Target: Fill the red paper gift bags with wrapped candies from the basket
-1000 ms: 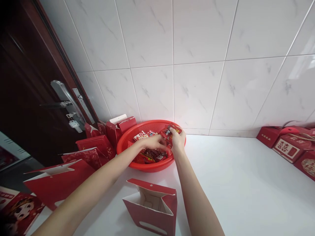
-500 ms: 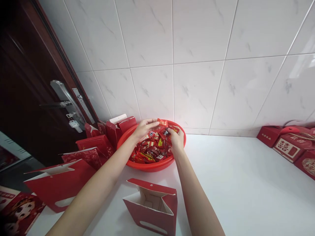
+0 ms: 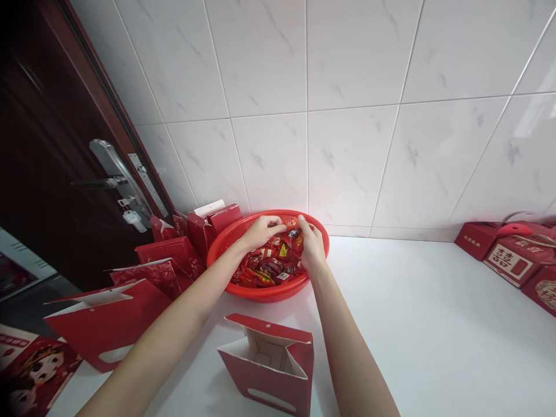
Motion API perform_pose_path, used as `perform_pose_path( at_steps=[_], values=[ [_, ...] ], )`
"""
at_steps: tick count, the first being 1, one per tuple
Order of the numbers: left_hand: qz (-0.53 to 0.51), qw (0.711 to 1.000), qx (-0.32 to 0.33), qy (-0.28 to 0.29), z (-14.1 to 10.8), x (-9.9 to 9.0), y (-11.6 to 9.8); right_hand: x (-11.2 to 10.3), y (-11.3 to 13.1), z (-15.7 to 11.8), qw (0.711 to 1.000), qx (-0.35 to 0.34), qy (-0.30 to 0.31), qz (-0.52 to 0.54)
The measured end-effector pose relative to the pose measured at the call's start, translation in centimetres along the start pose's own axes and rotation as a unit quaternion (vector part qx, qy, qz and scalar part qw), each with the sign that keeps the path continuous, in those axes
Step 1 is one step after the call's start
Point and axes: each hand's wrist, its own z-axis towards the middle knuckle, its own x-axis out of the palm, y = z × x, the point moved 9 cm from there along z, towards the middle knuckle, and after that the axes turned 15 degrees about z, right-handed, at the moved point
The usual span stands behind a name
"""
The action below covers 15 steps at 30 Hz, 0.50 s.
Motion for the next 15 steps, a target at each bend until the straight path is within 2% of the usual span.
perform_pose_path(
  at_steps=[3,6,8,11,13,15],
  values=[
    [-0.009,1.0,0.001,0.002,0.0,0.0,0.0,0.6,-0.6,-0.4,0.998,0.045,0.036,0.012],
    [-0.037,0.999,-0.001,0.007,-0.1,0.0,-0.3,0.3,-0.2,-0.4,0.999,0.025,0.018,0.03],
    [-0.064,0.997,-0.014,0.032,-0.1,0.3,-0.3,0.0,0.2,-0.2,0.999,0.005,0.001,0.037],
    [-0.08,0.988,-0.055,0.121,-0.5,1.7,0.2,-1.1,0.9,0.0,0.997,-0.039,-0.054,0.045],
    [-0.027,0.976,-0.054,0.211,-1.2,3.2,0.5,-1.6,1.1,0.1,0.994,-0.059,-0.073,0.051],
    [0.056,0.949,-0.032,0.309,-2.2,5.0,0.9,-1.6,1.1,0.1,0.994,-0.062,-0.068,0.052]
  ],
)
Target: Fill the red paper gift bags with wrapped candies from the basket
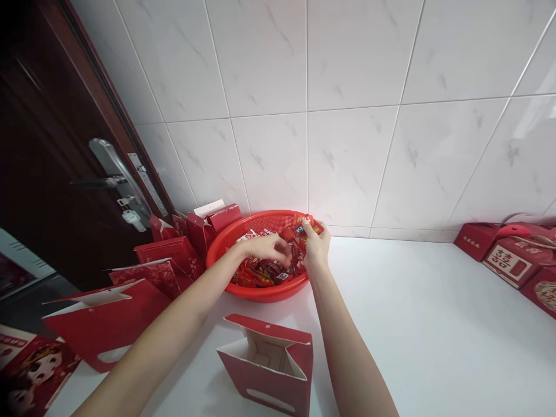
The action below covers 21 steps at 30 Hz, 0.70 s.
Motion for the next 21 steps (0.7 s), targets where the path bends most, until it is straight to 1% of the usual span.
perform_pose_path(
  at_steps=[2,3,5,9,10,12,15,18,21],
  values=[
    [0.067,0.994,-0.001,0.082,0.0,1.9,0.4,0.1,-0.2,0.0,1.0,0.006,0.003,-0.007],
    [0.084,0.991,-0.004,0.107,0.0,2.6,0.6,0.0,-0.2,0.0,1.0,0.009,-0.001,-0.009],
    [0.106,0.986,-0.014,0.129,0.1,3.3,0.8,0.0,-0.3,-0.1,1.0,0.015,-0.003,-0.008],
    [0.151,0.979,-0.035,0.132,0.1,3.5,0.8,0.3,-0.4,-0.2,1.0,0.026,0.002,0.0],
    [0.159,0.979,-0.038,0.123,0.1,3.3,0.8,0.3,-0.4,-0.2,1.0,0.027,0.001,0.003],
    [0.164,0.982,-0.041,0.085,0.1,2.4,0.9,0.2,-0.4,-0.2,1.0,0.028,0.001,0.008],
    [0.145,0.989,-0.035,-0.013,0.2,0.1,1.0,0.2,-0.4,0.0,1.0,0.027,0.004,0.011],
    [0.104,0.989,-0.026,-0.1,-0.3,-2.0,1.0,0.1,-0.4,0.1,0.999,0.032,0.004,0.011],
    [0.039,0.985,-0.03,-0.165,-1.4,-3.3,0.9,0.4,-0.4,-0.3,0.999,0.042,0.001,0.014]
  ],
)
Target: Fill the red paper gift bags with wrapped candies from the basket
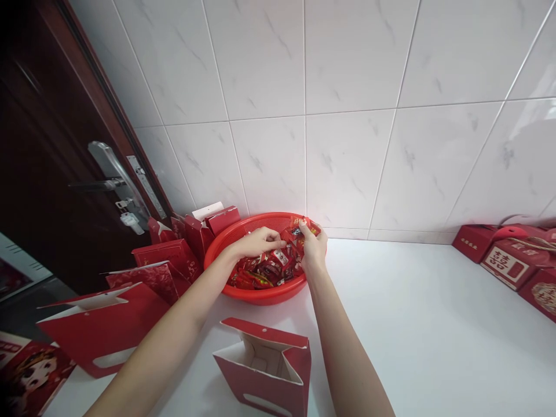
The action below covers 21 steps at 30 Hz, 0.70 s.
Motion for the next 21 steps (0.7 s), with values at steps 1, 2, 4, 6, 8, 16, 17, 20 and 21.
perform_pose_path(
  at_steps=[1,2,4,6,8,16,17,20,21],
  values=[
    [-0.022,0.999,-0.003,-0.025,-0.4,-0.6,-0.2,0.2,0.0,-0.2,1.0,0.003,-0.001,0.003],
    [-0.042,0.998,-0.002,-0.053,-0.9,-1.2,-0.4,0.4,0.1,-0.4,1.0,0.007,0.0,0.006],
    [-0.08,0.991,0.007,-0.107,-2.1,-2.3,-1.0,1.1,0.3,-0.8,1.0,0.017,0.01,0.012],
    [-0.126,0.98,0.009,-0.156,-3.3,-3.2,-1.3,1.9,1.0,-1.1,0.999,0.022,0.027,0.016],
    [-0.174,0.965,0.002,-0.194,-4.4,-3.7,-1.2,2.7,2.0,-1.5,0.998,0.026,0.047,0.012],
    [-0.159,0.95,0.089,-0.255,-10.3,-6.6,-6.0,7.7,8.2,-6.3,0.951,0.045,0.275,-0.135],
    [-0.137,0.95,0.103,-0.262,-11.5,-7.2,-7.2,8.2,8.9,-7.4,0.936,0.044,0.305,-0.168],
    [-0.085,0.952,0.134,-0.261,-15.3,-8.5,-10.5,9.5,10.8,-10.3,0.894,0.031,0.366,-0.255],
    [-0.066,0.957,0.147,-0.241,-16.3,-8.4,-11.4,9.8,11.4,-11.2,0.884,0.02,0.38,-0.27]
  ],
)
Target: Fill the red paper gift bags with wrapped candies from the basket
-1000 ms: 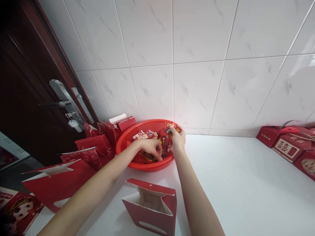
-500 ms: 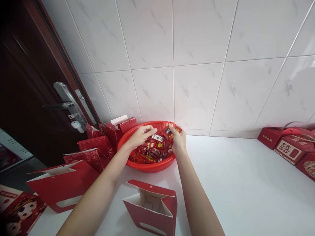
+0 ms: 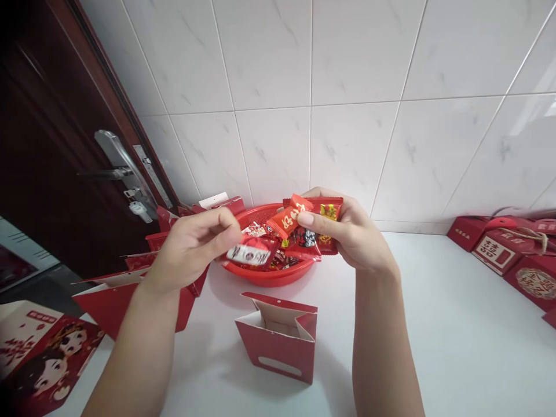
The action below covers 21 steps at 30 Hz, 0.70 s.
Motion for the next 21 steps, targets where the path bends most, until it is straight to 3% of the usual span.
perform_pose_path(
  at_steps=[4,8,12,15,21],
  values=[
    [0.044,0.986,0.103,0.12,-2.7,0.8,-4.0,1.2,2.3,-1.5,0.998,-0.031,0.026,-0.046],
    [0.106,0.97,0.163,0.144,-3.6,2.2,-5.5,1.7,2.9,-1.9,0.996,-0.036,0.034,-0.07],
    [0.161,0.949,0.197,0.186,-3.6,4.8,-5.7,1.9,3.0,-2.1,0.996,-0.04,0.035,-0.077],
    [0.204,0.941,0.201,0.181,-3.2,5.7,-5.4,1.9,2.9,-2.1,0.995,-0.033,0.038,-0.085],
    [0.213,0.95,0.205,0.103,-2.6,4.4,-5.3,2.0,2.5,-2.1,0.995,-0.01,0.041,-0.09]
  ],
)
